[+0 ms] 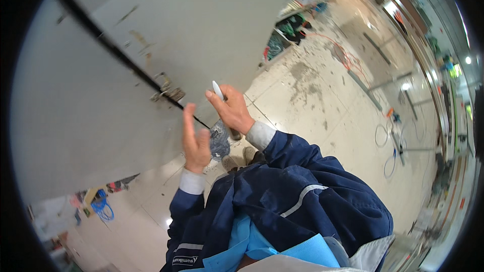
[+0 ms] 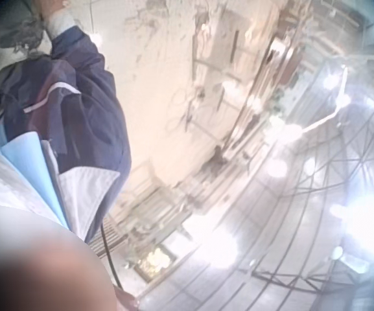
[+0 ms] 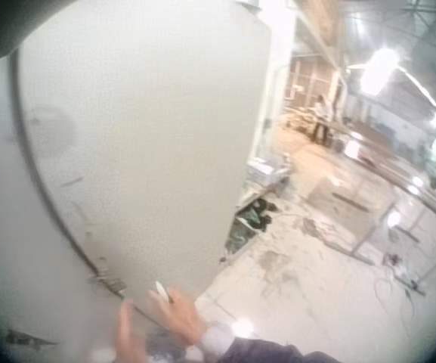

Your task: The person prepares a construction adhesive cartridge by cutting the tip and inserting it into a caulking gun. They then apply a continuous bead of adhesive along a long wooden panel on a workbench.

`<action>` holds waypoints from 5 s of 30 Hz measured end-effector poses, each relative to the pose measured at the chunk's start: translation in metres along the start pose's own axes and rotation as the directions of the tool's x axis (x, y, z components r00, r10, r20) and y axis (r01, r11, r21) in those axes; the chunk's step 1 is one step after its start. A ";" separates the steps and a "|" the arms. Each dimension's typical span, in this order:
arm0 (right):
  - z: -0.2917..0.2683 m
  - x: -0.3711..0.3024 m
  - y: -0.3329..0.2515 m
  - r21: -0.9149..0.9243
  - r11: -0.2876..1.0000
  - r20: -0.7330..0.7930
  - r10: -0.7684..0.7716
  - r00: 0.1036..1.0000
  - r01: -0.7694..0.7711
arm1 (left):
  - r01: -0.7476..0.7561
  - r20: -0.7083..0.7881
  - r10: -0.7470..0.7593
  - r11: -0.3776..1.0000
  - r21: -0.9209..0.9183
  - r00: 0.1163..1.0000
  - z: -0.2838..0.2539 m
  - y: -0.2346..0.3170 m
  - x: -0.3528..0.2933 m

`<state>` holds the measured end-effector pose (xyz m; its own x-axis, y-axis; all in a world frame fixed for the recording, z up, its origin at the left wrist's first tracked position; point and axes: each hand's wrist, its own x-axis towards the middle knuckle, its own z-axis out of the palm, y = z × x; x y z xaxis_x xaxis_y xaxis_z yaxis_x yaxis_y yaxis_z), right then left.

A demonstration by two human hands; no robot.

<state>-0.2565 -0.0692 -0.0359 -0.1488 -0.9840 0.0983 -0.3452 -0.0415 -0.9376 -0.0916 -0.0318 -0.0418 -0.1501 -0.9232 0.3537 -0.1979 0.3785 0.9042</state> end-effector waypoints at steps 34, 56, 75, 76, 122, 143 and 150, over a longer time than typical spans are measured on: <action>-0.501 -0.335 0.528 -0.490 0.269 0.129 0.963 0.236 -0.829 | 0.315 0.610 -0.159 0.936 -0.158 0.777 0.552 0.008 0.160; -0.811 -0.015 0.523 -0.638 0.491 -0.260 0.588 0.766 -0.594 | 0.370 0.655 -0.262 0.928 -0.029 0.709 0.843 -0.026 0.375; -0.922 0.373 0.608 -0.165 0.717 0.286 0.692 0.663 -0.677 | 0.700 0.275 -0.644 0.667 -0.257 0.714 0.931 -0.171 0.392; -0.894 0.399 0.630 -0.074 0.781 0.257 0.616 0.745 -0.620 | 0.724 0.261 -0.678 0.609 -0.323 0.687 0.935 -0.187 0.392; -0.570 0.562 0.882 -0.080 0.533 0.660 -0.605 0.446 0.842 | 0.359 -0.257 -0.507 0.815 -0.455 0.823 0.999 -0.484 0.294; -0.636 0.548 0.922 -0.267 0.493 0.591 -0.595 0.545 0.828 | 0.335 -0.097 -0.403 0.852 -0.403 0.910 1.047 -0.516 0.296; -0.643 0.546 0.925 -0.304 0.454 0.592 -0.599 0.540 0.837 | 0.294 -0.122 -0.370 0.864 -0.408 0.921 1.054 -0.514 0.297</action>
<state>-1.2528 -0.5335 -0.6348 0.6745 -0.6092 0.4172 -0.5635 -0.7898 -0.2422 -1.0559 -0.4312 -0.6542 0.0536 -0.9984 0.0199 0.1800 0.0293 0.9832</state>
